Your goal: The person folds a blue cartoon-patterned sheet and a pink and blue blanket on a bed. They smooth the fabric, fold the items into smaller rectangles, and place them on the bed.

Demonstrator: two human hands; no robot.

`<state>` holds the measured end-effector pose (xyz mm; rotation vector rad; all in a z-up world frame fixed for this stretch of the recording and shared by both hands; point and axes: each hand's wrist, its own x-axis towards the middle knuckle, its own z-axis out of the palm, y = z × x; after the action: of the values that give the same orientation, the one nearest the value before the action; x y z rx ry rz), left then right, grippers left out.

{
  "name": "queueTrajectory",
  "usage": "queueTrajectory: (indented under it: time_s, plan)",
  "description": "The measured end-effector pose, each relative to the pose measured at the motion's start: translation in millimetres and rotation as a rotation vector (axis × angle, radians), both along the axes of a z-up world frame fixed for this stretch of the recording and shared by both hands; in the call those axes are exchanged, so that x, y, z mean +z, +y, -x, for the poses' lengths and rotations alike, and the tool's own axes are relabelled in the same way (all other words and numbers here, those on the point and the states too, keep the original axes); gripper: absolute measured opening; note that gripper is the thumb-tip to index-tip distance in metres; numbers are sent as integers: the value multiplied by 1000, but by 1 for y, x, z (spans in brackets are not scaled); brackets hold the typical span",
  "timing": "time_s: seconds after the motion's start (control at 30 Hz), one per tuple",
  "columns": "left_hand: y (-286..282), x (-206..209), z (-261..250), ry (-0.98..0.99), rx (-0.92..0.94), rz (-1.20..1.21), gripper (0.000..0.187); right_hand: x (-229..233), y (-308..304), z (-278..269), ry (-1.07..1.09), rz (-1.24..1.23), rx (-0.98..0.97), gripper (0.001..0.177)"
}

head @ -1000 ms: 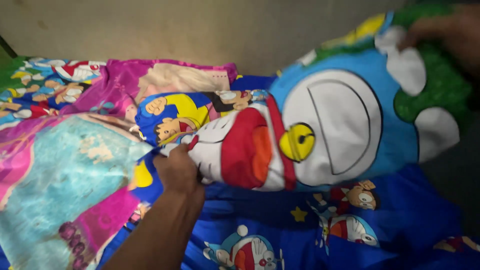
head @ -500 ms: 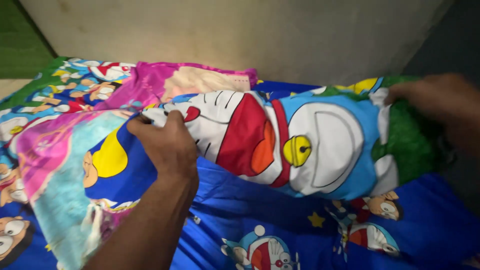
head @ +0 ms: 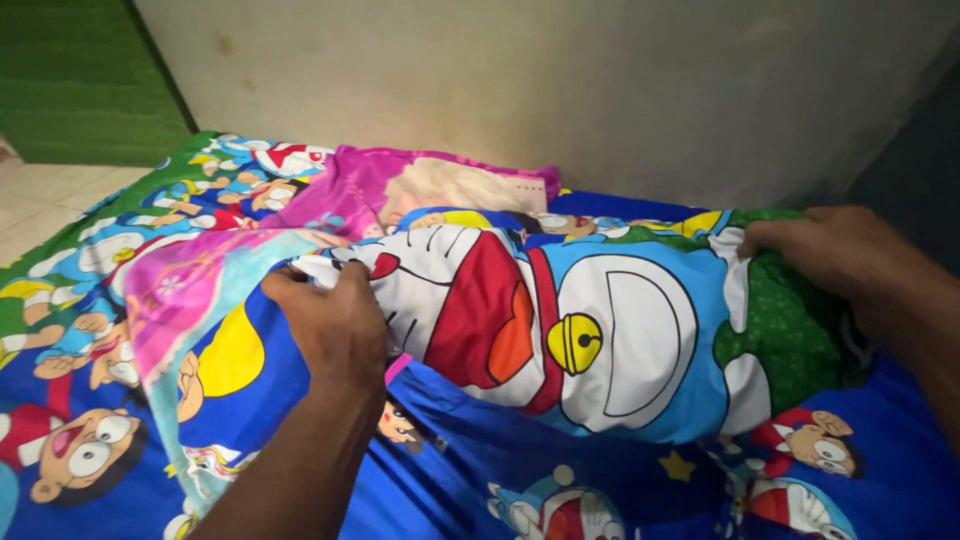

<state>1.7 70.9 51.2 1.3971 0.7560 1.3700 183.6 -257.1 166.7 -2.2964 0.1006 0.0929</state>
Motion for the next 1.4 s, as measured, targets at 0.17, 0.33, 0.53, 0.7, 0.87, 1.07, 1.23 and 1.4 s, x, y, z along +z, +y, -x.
queueTrajectory:
  time_s: [0.17, 0.33, 0.53, 0.7, 0.87, 1.07, 1.23, 1.4]
  plan:
    - [14, -1, 23, 31, 24, -67, 47, -3, 9, 25, -5, 9, -5, 49]
    - [20, -4, 42, -19, -4, -148, 45, -14, 0, 50, -2, 10, -39, 49]
    - [8, -11, 50, -49, -69, -279, 43, -34, -33, 77, -7, 21, -107, 48]
    - [-4, -21, 56, -23, -109, -286, 45, -59, -58, 106, 9, -16, -117, 47]
    - [-13, -34, 59, -79, -158, -355, 42, -78, -71, 127, 45, 16, -181, 53]
    - [-22, -59, 82, -143, -238, -483, 37, -100, -79, 150, 43, 42, -186, 56]
    - [-34, -65, 101, -150, -239, -456, 41, -113, -89, 165, -12, 50, -142, 51]
    - [-44, -78, 115, -146, -241, -491, 40, -130, -101, 177, -65, 31, -110, 47]
